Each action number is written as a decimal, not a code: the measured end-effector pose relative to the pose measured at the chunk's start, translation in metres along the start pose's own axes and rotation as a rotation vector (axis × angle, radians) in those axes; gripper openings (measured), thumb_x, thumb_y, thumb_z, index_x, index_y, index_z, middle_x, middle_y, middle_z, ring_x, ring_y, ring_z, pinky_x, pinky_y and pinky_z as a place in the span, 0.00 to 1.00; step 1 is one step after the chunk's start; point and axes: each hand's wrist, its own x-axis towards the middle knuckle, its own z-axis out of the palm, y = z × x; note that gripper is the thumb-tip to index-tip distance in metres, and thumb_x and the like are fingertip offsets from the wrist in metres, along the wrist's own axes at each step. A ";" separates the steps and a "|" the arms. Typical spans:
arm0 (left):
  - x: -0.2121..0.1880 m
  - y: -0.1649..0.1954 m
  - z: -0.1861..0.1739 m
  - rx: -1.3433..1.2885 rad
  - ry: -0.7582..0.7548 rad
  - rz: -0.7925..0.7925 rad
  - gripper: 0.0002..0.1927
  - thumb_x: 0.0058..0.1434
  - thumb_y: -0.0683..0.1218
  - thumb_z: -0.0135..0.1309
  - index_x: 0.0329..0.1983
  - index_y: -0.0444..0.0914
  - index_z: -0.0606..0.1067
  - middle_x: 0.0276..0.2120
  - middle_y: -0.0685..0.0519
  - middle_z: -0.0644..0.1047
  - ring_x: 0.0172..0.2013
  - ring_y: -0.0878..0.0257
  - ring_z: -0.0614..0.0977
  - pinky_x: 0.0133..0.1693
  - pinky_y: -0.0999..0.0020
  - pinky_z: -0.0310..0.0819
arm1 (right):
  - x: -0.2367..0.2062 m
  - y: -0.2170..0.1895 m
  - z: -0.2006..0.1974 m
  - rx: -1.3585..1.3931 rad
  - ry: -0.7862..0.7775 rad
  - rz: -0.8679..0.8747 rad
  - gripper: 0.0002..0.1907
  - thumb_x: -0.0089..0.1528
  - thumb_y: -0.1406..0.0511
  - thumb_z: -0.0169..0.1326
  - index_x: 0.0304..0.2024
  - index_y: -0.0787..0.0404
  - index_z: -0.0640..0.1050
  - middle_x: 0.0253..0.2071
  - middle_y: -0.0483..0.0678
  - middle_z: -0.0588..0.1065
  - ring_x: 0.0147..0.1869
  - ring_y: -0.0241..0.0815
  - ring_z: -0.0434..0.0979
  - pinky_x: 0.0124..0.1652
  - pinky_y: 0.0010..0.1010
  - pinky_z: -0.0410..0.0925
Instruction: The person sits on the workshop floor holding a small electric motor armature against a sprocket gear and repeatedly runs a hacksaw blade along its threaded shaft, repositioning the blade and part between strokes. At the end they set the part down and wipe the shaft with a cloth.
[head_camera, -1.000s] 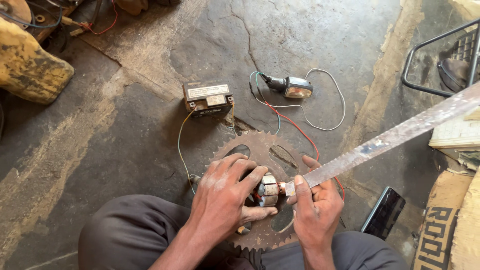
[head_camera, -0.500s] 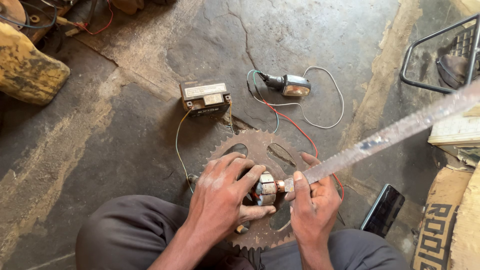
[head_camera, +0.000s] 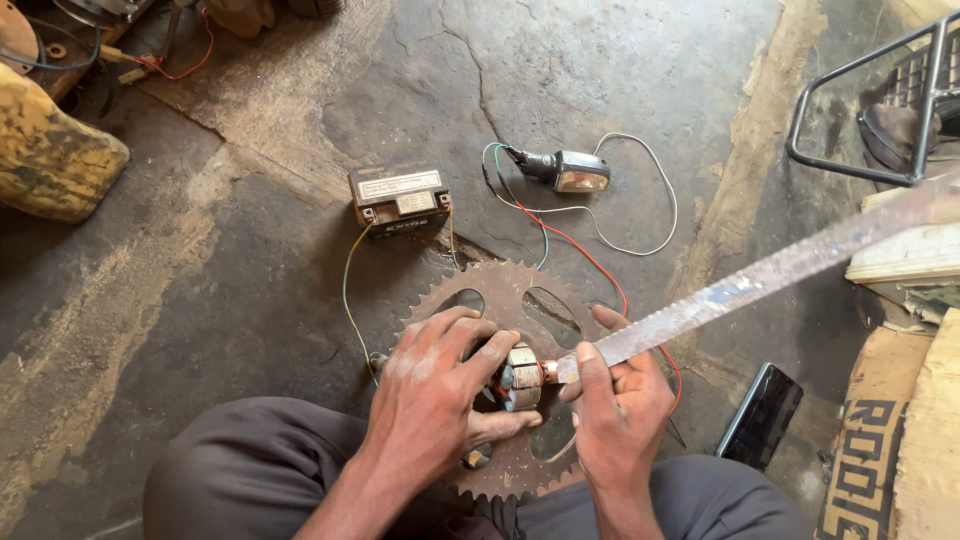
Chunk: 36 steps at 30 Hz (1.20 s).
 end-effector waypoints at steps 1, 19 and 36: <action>0.000 0.000 0.000 -0.008 -0.013 -0.012 0.39 0.42 0.62 0.70 0.54 0.39 0.77 0.49 0.49 0.77 0.57 0.47 0.74 0.55 0.48 0.66 | 0.000 -0.001 0.001 -0.031 -0.005 -0.036 0.21 0.64 0.71 0.52 0.61 0.69 0.73 0.27 0.48 0.77 0.24 0.29 0.71 0.22 0.21 0.62; 0.004 0.001 -0.002 -0.012 -0.026 -0.015 0.39 0.42 0.62 0.70 0.55 0.39 0.76 0.51 0.48 0.76 0.58 0.45 0.73 0.56 0.47 0.65 | 0.007 0.004 -0.003 0.079 0.013 -0.080 0.23 0.64 0.71 0.52 0.63 0.71 0.72 0.23 0.46 0.74 0.18 0.28 0.66 0.18 0.22 0.59; 0.000 0.000 -0.002 -0.025 -0.021 -0.013 0.39 0.41 0.62 0.70 0.54 0.39 0.76 0.51 0.49 0.76 0.58 0.45 0.73 0.56 0.46 0.65 | -0.002 0.013 -0.006 -0.145 0.093 -0.169 0.07 0.62 0.72 0.61 0.35 0.72 0.77 0.24 0.50 0.77 0.19 0.32 0.70 0.19 0.22 0.62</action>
